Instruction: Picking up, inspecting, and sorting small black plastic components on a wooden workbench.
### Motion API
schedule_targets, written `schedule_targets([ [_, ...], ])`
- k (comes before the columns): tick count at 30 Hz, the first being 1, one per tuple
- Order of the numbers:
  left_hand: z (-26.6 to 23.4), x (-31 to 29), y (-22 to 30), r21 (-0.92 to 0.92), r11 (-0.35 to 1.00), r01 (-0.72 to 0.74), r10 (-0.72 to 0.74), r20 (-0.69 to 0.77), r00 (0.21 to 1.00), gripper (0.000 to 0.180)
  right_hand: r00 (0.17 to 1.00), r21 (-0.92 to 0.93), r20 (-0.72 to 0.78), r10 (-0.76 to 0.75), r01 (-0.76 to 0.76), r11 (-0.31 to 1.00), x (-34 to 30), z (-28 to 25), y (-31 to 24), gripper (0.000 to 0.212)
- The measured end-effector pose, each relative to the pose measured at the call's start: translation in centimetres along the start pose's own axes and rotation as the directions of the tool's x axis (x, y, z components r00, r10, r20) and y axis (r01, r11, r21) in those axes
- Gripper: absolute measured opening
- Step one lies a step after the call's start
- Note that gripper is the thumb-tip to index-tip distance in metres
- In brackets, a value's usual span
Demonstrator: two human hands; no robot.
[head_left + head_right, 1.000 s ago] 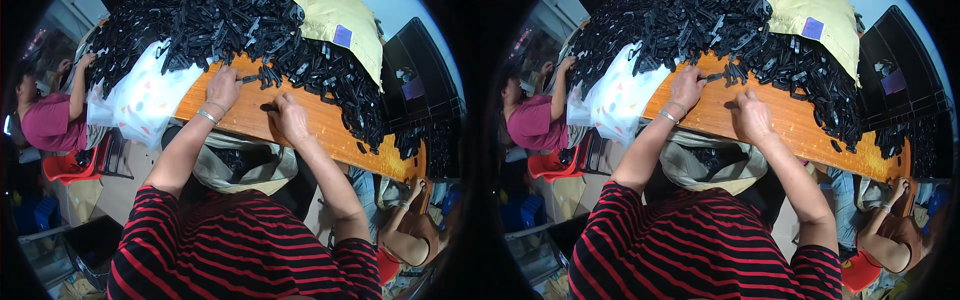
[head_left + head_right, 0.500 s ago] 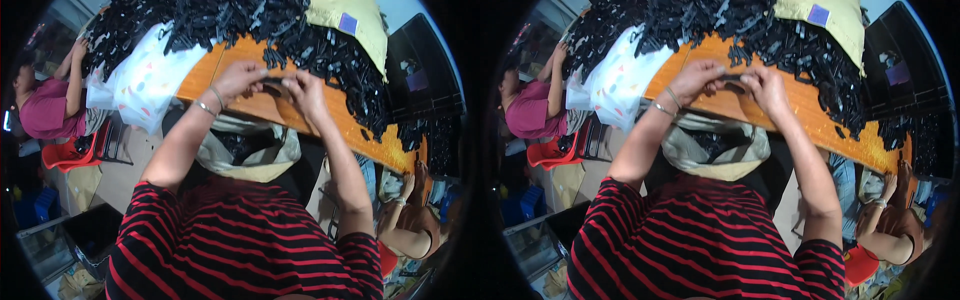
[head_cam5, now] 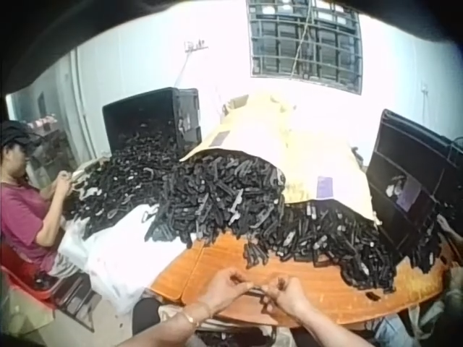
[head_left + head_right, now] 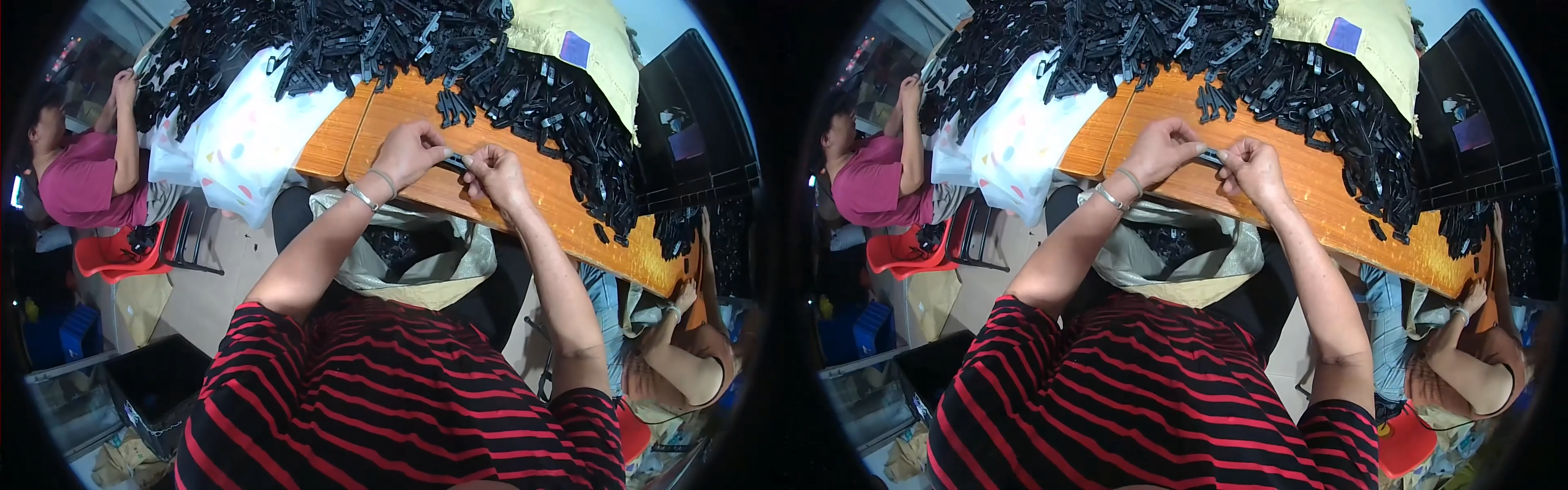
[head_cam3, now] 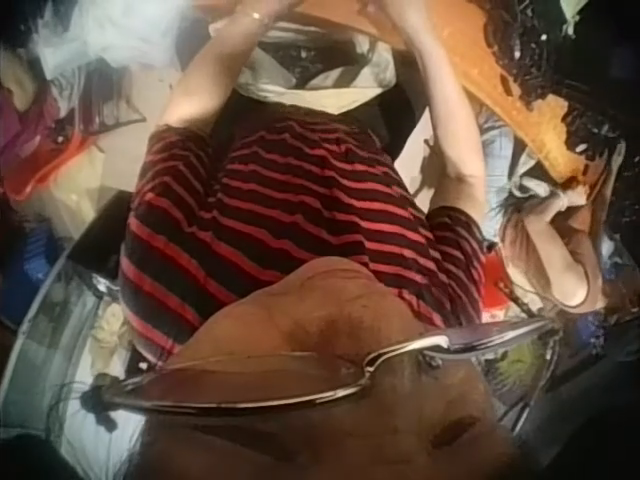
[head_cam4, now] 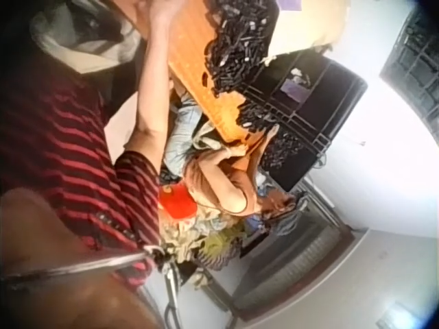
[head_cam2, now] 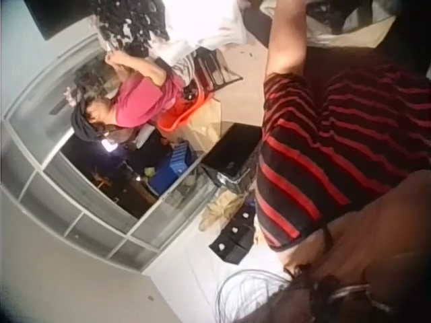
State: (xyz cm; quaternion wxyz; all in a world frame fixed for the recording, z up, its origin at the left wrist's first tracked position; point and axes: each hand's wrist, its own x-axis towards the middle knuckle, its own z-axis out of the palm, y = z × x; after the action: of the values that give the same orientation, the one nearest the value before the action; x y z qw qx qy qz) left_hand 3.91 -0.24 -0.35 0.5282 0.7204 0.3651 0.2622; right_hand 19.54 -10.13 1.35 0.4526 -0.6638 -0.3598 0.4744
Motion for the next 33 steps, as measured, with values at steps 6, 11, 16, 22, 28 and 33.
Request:
schedule_targets([
  [6, -0.2, 0.2, 0.4, 0.164, 0.985, 0.05, -0.055, 0.024, 0.998, 0.023, 0.998, -0.103, 0.004, 0.062, -0.062, 0.993, 0.1, 0.1, -0.6, 0.018],
  [11, -0.3, 0.1, 1.8, 0.427, 0.902, 0.054, -0.05, -0.02, 0.999, 0.023, 0.999, -0.188, -0.003, 0.046, -0.046, 0.981, 0.5, 0.4, -1.2, 0.021],
  [16, -1.5, -1.5, 1.2, 0.48, 0.877, -0.034, -0.062, 0.184, 0.981, 0.021, 0.978, -0.265, 0.179, 0.112, -0.062, 0.962, -1.5, 0.3, -0.4, 0.023],
  [22, -3.0, -1.6, 1.1, 0.302, 0.934, -0.192, 0.132, 0.206, 0.969, 0.015, 0.978, -0.558, 0.145, -0.15, 0.206, 0.804, -2.9, -2.0, -1.8, 0.013],
  [28, -1.4, 4.3, 0.7, 0.666, 0.566, -0.486, 0.573, 0.107, 0.813, 0.022, 0.725, -0.952, 0.217, -0.654, 0.304, 0.021, 3.7, -5.0, -0.9, 0.02],
  [33, -1.4, 6.1, 0.7, 0.719, 0.463, -0.519, 0.554, 0.222, 0.802, 0.011, 0.688, -0.925, 0.372, -0.623, 0.33, -0.188, 5.5, -5.6, -1.4, 0.016],
])
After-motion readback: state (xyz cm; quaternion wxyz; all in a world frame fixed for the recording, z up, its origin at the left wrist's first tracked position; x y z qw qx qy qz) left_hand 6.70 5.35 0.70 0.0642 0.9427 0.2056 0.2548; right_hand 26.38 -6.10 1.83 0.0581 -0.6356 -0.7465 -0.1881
